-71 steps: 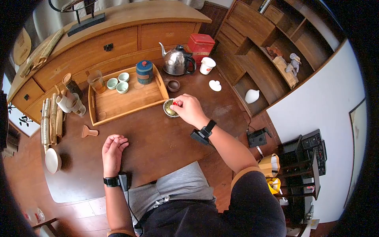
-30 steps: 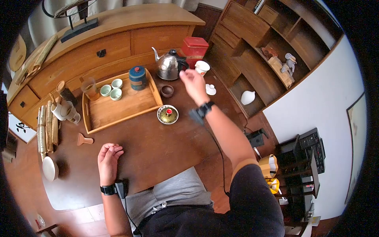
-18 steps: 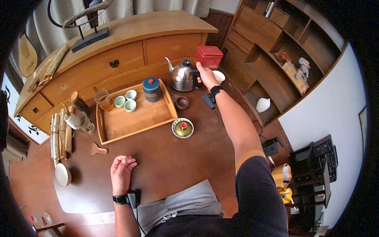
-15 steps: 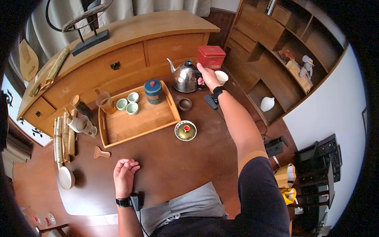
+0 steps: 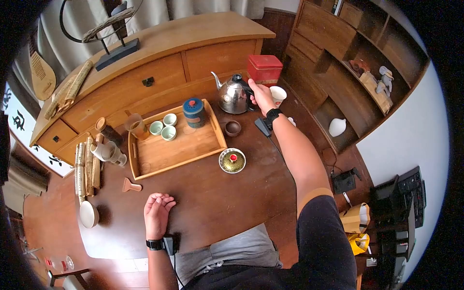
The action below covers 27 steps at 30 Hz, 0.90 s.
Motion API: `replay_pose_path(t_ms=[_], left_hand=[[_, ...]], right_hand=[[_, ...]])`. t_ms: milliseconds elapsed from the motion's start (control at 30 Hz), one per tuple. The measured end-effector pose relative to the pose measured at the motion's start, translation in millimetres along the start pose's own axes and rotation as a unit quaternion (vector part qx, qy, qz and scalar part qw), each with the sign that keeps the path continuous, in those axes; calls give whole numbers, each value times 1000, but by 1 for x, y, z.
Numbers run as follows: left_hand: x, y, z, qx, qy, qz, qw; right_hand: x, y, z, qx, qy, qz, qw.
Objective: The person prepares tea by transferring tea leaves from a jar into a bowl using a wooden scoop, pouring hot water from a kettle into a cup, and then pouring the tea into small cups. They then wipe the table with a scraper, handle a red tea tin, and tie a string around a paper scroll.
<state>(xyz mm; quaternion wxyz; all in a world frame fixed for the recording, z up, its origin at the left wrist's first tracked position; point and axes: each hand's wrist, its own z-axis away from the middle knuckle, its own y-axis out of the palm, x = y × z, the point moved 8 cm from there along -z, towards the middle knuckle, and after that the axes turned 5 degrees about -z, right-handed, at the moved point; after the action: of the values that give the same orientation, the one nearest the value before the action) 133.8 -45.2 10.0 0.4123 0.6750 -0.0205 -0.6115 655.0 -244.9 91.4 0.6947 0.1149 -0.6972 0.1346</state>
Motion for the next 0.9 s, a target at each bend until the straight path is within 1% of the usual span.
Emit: replay_pose_path(t_ms=[67, 100, 200, 233, 333, 367, 467, 500, 633, 667, 733, 767, 867, 900], left_hand=[[0, -1, 0, -1, -1, 0, 1000], [0, -1, 0, -4, -3, 1, 1000], [1, -2, 2, -2, -5, 0, 1000], [1, -1, 1, 1, -3, 0, 1000], [2, 0, 0, 1, -10, -6, 1000], [2, 0, -2, 5, -10, -12, 1000], [6, -2, 1, 6, -16, -31, 999], [6, -1, 2, 4, -14, -39, 999], [5, 0, 1, 5, 0, -35, 999], [4, 0, 1, 3, 3, -34, 999], [5, -3, 2, 4, 10, -39, 999], [6, -4, 1, 3, 12, -43, 999], [5, -1, 4, -3, 18, -56, 998], [5, -2, 4, -5, 20, -61, 998]], right_hand=[[4, -1, 5, -4, -11, 25, 1000], [5, -3, 7, -10, -1, 61, 998], [6, -9, 6, 2, -63, 94, 994], [17, -15, 18, -46, -91, 170, 980], [20, -26, 16, -33, -113, 202, 972], [31, -29, 21, -46, -141, 204, 968], [63, -33, 38, -57, -185, 215, 957], [66, -35, 38, -59, -176, 224, 957], [56, -37, 35, -65, -81, 144, 984], [50, -33, 33, -48, -68, 119, 989], [45, -22, 38, -17, -21, 117, 993], [26, -25, 16, -21, -20, 133, 991], [8, -19, -5, -52, -67, 152, 985], [0, -10, -11, 21, -6, 115, 993]])
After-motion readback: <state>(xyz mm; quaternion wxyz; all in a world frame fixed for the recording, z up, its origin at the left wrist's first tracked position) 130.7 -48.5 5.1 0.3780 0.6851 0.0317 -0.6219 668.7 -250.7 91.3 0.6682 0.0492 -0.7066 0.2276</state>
